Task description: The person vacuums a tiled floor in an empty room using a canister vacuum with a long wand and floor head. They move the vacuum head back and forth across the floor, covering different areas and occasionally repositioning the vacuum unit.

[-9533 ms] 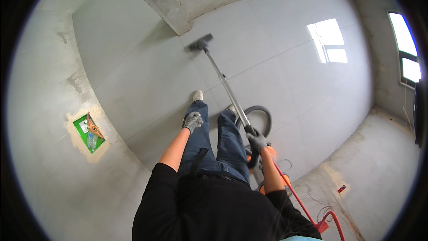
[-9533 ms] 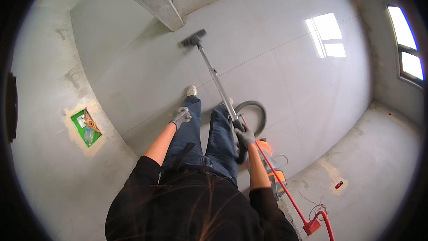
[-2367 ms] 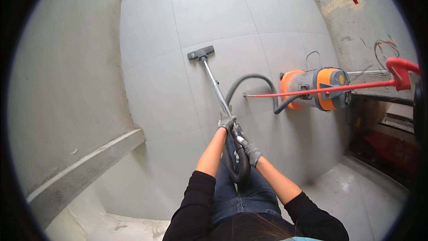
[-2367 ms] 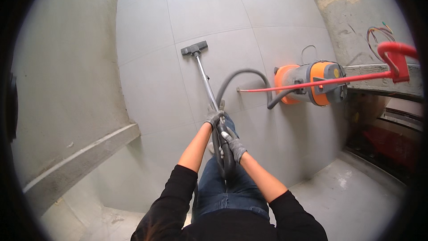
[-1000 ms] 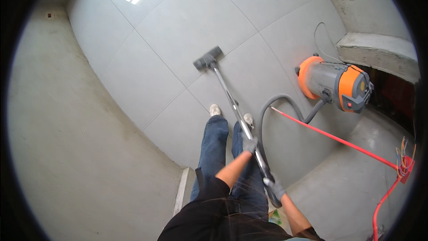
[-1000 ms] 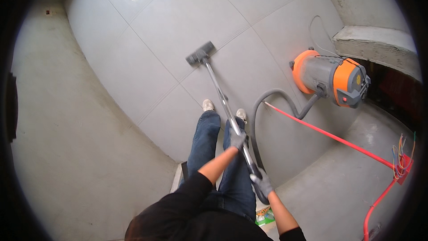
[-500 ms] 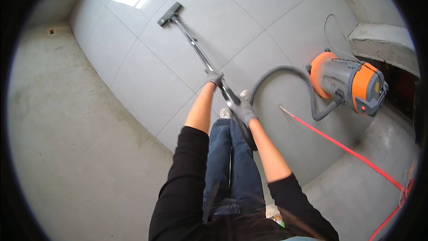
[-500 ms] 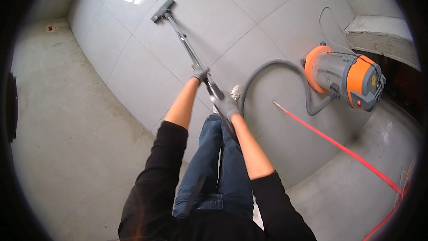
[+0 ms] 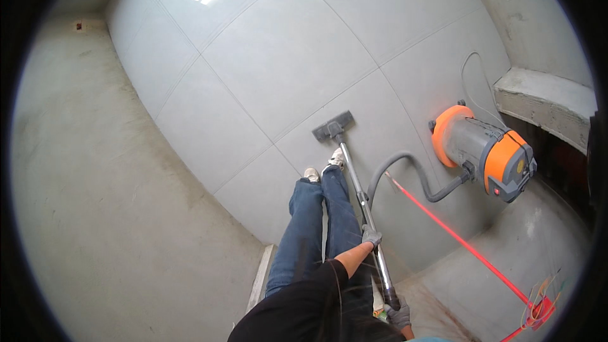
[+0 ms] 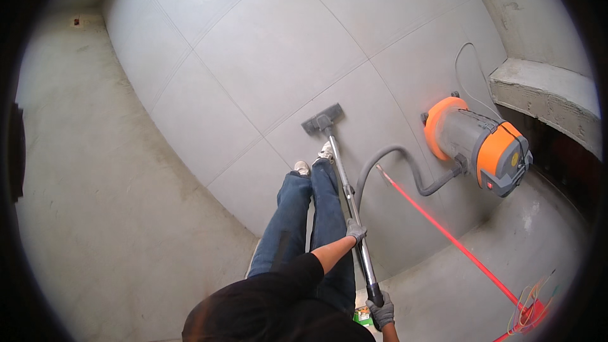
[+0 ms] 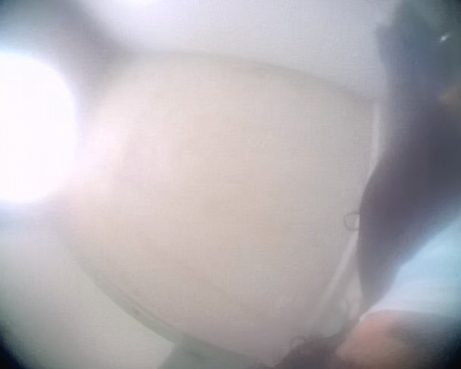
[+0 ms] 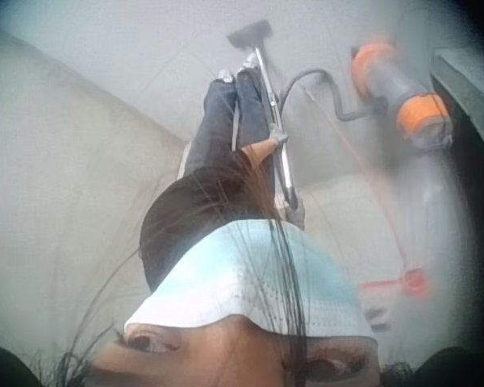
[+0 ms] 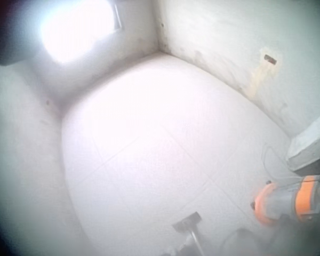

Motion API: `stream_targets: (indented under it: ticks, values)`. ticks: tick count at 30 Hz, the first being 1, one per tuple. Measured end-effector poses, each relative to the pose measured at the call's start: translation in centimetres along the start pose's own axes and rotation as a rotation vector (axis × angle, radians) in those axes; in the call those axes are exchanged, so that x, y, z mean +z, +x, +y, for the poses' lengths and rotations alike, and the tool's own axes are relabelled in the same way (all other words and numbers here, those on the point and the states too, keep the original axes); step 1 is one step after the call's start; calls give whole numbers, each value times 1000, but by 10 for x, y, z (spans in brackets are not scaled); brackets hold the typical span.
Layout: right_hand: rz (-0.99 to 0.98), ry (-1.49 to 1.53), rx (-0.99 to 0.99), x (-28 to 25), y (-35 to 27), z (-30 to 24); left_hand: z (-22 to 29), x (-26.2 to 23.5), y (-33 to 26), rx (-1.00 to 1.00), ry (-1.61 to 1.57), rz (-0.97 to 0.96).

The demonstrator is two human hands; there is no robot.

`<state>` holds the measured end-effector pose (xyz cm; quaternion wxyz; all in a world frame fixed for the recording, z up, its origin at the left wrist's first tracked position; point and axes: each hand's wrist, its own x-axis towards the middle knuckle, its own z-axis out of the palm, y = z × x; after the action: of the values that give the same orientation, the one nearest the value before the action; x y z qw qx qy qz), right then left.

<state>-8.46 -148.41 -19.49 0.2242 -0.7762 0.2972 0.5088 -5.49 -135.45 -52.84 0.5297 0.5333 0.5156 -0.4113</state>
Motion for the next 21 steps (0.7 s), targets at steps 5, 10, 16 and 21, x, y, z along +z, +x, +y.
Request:
stream_targets:
  ticks: [5,10,16,21]
  values:
    - [-98,-470,-178,-1,46,-131,56,-102,50,138,-247,306]
    - [-211,-136,-541,99,123,-351,198,-358,142,410,-604,534]
    - [-242,-347,-661,233,142,-617,306,-597,168,322,-773,361]
    - [-215,-356,-597,252,165,-667,325,-632,222,238,-743,188]
